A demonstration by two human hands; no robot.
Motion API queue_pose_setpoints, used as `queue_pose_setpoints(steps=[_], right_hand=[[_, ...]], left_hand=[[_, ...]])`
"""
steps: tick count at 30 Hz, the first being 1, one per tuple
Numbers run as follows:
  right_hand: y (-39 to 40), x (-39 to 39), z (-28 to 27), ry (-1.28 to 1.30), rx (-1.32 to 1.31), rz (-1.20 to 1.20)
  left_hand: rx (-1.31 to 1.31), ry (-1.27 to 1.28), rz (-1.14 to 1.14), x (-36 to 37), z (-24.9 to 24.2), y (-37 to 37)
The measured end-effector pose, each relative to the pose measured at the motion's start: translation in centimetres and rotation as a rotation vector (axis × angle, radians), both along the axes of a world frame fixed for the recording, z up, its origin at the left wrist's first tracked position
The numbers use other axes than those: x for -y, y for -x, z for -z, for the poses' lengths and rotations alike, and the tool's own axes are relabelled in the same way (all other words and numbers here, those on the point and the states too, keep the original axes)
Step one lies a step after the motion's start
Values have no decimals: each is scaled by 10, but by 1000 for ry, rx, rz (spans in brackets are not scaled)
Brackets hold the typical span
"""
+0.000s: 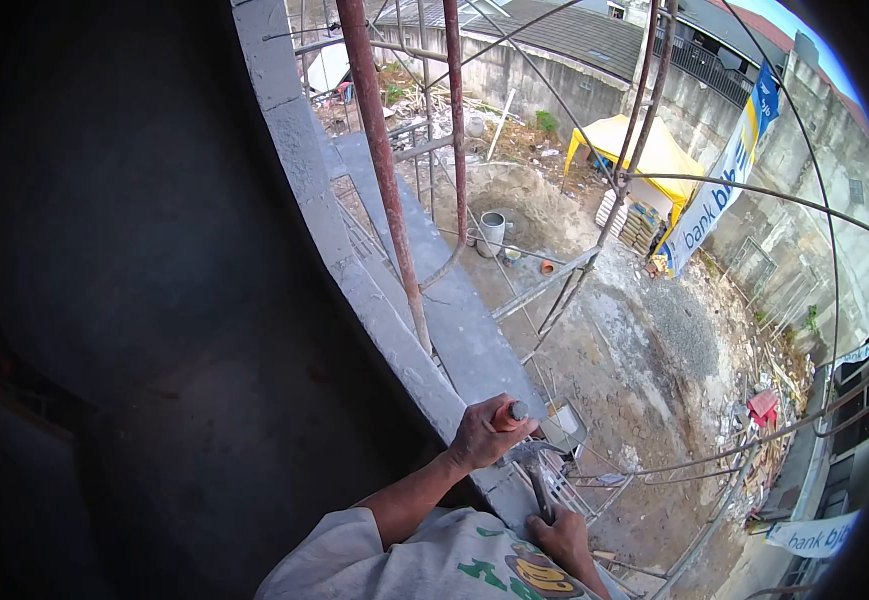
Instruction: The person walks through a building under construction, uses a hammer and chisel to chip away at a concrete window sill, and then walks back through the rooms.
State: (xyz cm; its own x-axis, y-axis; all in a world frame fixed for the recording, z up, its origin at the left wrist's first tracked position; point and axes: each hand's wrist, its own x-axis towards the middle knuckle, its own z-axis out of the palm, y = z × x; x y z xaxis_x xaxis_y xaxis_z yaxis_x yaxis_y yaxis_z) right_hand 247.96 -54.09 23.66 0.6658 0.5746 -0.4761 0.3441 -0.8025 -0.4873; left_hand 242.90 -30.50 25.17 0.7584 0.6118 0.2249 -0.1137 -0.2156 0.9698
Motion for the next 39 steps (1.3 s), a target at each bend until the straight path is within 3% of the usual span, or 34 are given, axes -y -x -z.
queue_pose_setpoints(steps=[39], right_hand=[[0, -2, 0, -6, -41, 27]], left_hand=[[19, 8, 2, -4, -2, 1]])
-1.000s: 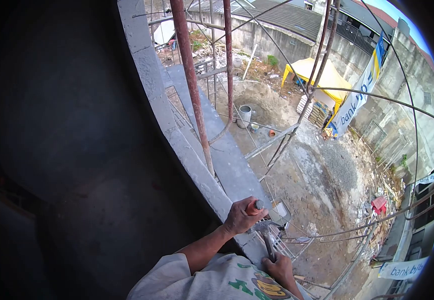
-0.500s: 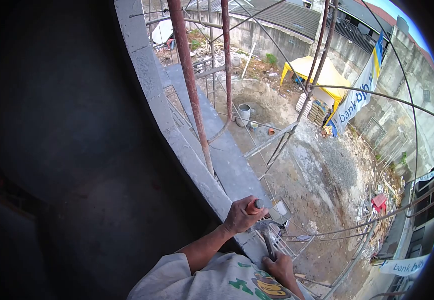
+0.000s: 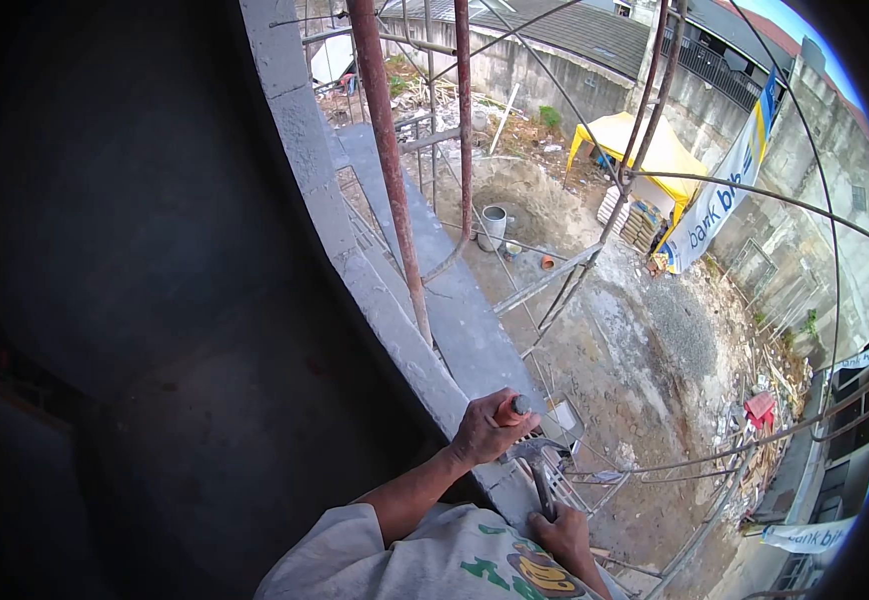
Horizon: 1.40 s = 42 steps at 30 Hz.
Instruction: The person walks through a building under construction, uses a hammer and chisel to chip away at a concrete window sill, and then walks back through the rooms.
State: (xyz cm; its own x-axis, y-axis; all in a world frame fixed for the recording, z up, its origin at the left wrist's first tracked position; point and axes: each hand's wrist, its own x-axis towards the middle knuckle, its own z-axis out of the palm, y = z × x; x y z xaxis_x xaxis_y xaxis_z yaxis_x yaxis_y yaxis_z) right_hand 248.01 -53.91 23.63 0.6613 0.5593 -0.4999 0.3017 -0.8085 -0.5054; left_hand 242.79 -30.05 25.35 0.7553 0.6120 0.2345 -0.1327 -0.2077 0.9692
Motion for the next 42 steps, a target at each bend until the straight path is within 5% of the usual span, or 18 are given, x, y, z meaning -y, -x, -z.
queue_pose_setpoints(steps=[13, 18, 26, 32, 38, 42], right_hand=[[4, 12, 33, -155, 196, -25], [-3, 12, 43, -173, 249, -65], [2, 8, 38, -175, 400, -140], [-15, 12, 60, -268, 348, -185], [-7, 5, 51, -322, 365, -244], [0, 3, 45, -288, 177, -136]], left_hand=[[315, -49, -249, 25, 15, 57], [362, 340, -310, 49, 21, 115], [128, 214, -682, 119, 20, 220], [-111, 402, -836, 206, 39, 294], [49, 451, -1107, 247, 50, 339], [-79, 427, -1204, 260, 39, 362]])
